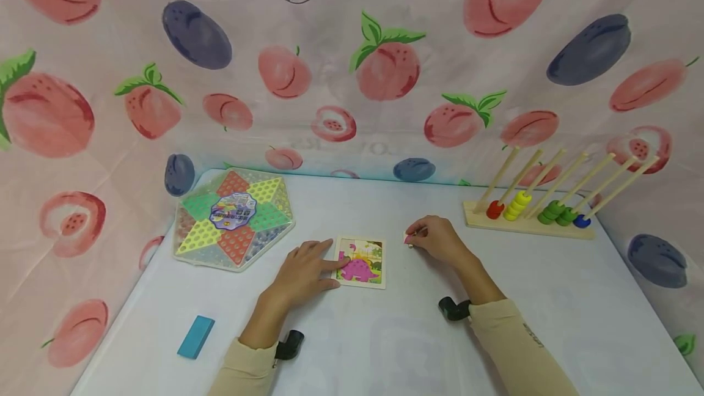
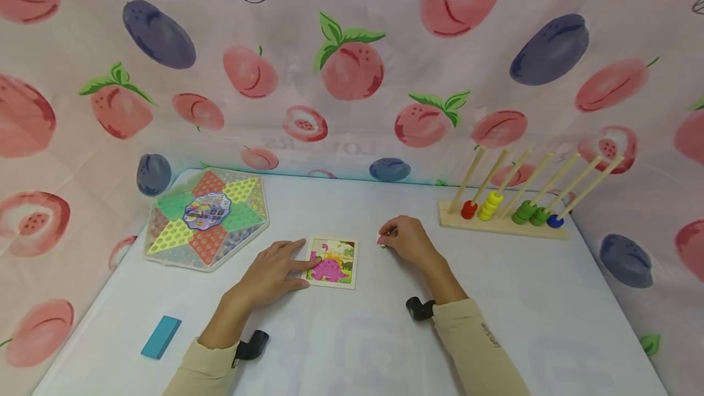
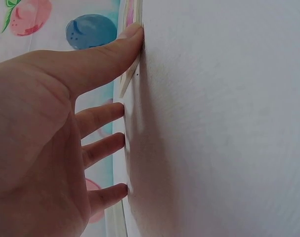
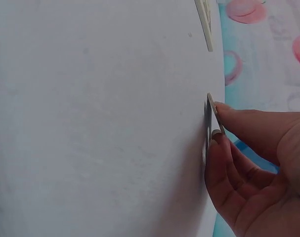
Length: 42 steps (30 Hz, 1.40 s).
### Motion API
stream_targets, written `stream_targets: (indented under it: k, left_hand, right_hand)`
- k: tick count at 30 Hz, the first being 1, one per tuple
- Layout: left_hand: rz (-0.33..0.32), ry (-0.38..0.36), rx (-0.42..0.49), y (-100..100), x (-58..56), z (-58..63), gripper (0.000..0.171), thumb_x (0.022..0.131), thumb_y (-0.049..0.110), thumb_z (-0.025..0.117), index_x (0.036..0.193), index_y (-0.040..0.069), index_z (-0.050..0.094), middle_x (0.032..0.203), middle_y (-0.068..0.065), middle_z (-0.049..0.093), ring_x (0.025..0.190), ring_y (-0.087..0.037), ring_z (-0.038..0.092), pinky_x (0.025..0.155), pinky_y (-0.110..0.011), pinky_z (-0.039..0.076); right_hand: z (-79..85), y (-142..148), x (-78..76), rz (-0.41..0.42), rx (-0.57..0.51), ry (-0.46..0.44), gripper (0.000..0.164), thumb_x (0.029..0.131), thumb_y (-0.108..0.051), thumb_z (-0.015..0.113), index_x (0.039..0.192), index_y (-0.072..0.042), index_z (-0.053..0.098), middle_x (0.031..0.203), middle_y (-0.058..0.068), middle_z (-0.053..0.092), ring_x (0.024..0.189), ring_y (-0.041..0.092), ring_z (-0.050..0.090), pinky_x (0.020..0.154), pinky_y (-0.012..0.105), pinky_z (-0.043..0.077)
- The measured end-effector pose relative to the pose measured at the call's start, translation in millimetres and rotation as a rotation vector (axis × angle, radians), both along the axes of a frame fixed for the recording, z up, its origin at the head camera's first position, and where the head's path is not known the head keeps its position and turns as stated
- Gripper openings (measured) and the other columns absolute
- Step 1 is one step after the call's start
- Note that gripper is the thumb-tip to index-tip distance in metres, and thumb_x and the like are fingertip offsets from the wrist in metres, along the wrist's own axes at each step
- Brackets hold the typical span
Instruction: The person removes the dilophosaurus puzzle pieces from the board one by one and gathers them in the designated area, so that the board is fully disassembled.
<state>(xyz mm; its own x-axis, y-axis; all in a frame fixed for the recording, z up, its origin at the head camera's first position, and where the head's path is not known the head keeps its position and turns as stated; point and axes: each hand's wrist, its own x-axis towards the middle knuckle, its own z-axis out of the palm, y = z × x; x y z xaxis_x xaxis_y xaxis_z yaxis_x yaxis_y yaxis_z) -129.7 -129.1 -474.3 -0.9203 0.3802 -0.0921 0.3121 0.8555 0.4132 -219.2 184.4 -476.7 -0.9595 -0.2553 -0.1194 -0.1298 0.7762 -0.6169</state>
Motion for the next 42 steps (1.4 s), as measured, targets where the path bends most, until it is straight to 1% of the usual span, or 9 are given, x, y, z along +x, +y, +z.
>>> stream_targets:
  k: [5,9,17,28,32,36,39,42]
  left_hand:
    - [-0.004,0.011,-0.004,-0.3,-0.5,-0.9,0.047,0.088,0.037,0.078,0.133,0.035,0.067,0.162,-0.009,0.044,0.147,-0.035,0.039,0.119,-0.063,0.034]
    - [-0.006,0.014,-0.004,-0.5,-1.0,-1.6,0.047,0.088,0.038,0.078,0.133,0.035,0.067,0.162,-0.009,0.044,0.147,-0.035,0.039,0.119,-0.063,0.034]
    - [-0.001,0.006,0.000,-0.7,-1.4,-1.1,0.047,0.088,0.037,0.078,0.133,0.035,0.067,0.162,-0.009,0.043,0.147,-0.035,0.038,0.120,-0.063,0.033]
    - [0.006,-0.002,-0.005,-0.7,-1.7,-0.2,0.045,0.088,0.036,0.078,0.132,0.034,0.068,0.162,-0.009,0.043,0.148,-0.035,0.037,0.121,-0.063,0.032]
    - [0.006,-0.007,0.000,-0.4,-2.0,0.0,0.045,0.088,0.036,0.078,0.132,0.034,0.069,0.162,-0.009,0.043,0.148,-0.035,0.037,0.121,-0.063,0.032]
    - [0.003,-0.010,0.001,-0.3,-1.6,-0.7,0.045,0.088,0.036,0.078,0.132,0.033,0.069,0.162,-0.010,0.043,0.148,-0.035,0.037,0.120,-0.063,0.032]
    - [-0.003,-0.011,0.000,-0.2,-1.3,-0.6,0.045,0.088,0.035,0.078,0.132,0.033,0.069,0.162,-0.010,0.043,0.148,-0.036,0.037,0.120,-0.063,0.032]
    - [-0.005,-0.011,0.002,-0.2,-1.2,0.0,0.045,0.088,0.035,0.079,0.132,0.032,0.069,0.162,-0.011,0.043,0.147,-0.036,0.037,0.120,-0.064,0.032]
  right_hand:
    - [1.1,-0.7,-1.2,0.003,0.014,0.015,0.015,0.088,-0.016,0.080,0.100,-0.007,0.080,0.100,0.011,0.074,0.090,0.020,0.065,0.076,0.030,0.053]
    - [1.1,-0.6,-1.7,0.001,0.015,0.009,0.015,0.087,-0.016,0.080,0.100,-0.007,0.081,0.100,0.011,0.073,0.091,0.021,0.065,0.077,0.029,0.053]
    - [1.3,-0.8,-0.6,-0.019,0.037,0.033,0.013,0.084,-0.016,0.083,0.095,-0.008,0.082,0.100,0.012,0.071,0.089,0.021,0.061,0.076,0.029,0.052]
    - [3.9,-2.9,-0.6,-0.021,0.080,0.020,0.014,0.086,-0.019,0.083,0.097,-0.011,0.081,0.101,0.011,0.070,0.090,0.023,0.059,0.075,0.028,0.049]
    - [2.9,-2.9,-1.0,-0.019,0.088,0.023,0.014,0.086,-0.020,0.082,0.097,-0.012,0.081,0.101,0.011,0.070,0.089,0.022,0.059,0.075,0.030,0.050]
    - [2.7,-2.6,-1.2,-0.008,0.070,0.013,0.016,0.086,-0.020,0.083,0.099,-0.011,0.080,0.103,0.011,0.071,0.091,0.022,0.060,0.076,0.031,0.052]
    - [4.4,-3.4,-2.0,-0.008,0.043,-0.017,0.020,0.087,-0.022,0.081,0.105,-0.012,0.079,0.108,0.010,0.071,0.092,0.021,0.060,0.077,0.029,0.051]
    - [7.5,-7.8,-4.5,0.004,0.004,-0.038,0.025,0.088,-0.024,0.080,0.110,-0.013,0.077,0.114,0.010,0.070,0.091,0.020,0.059,0.074,0.026,0.052]
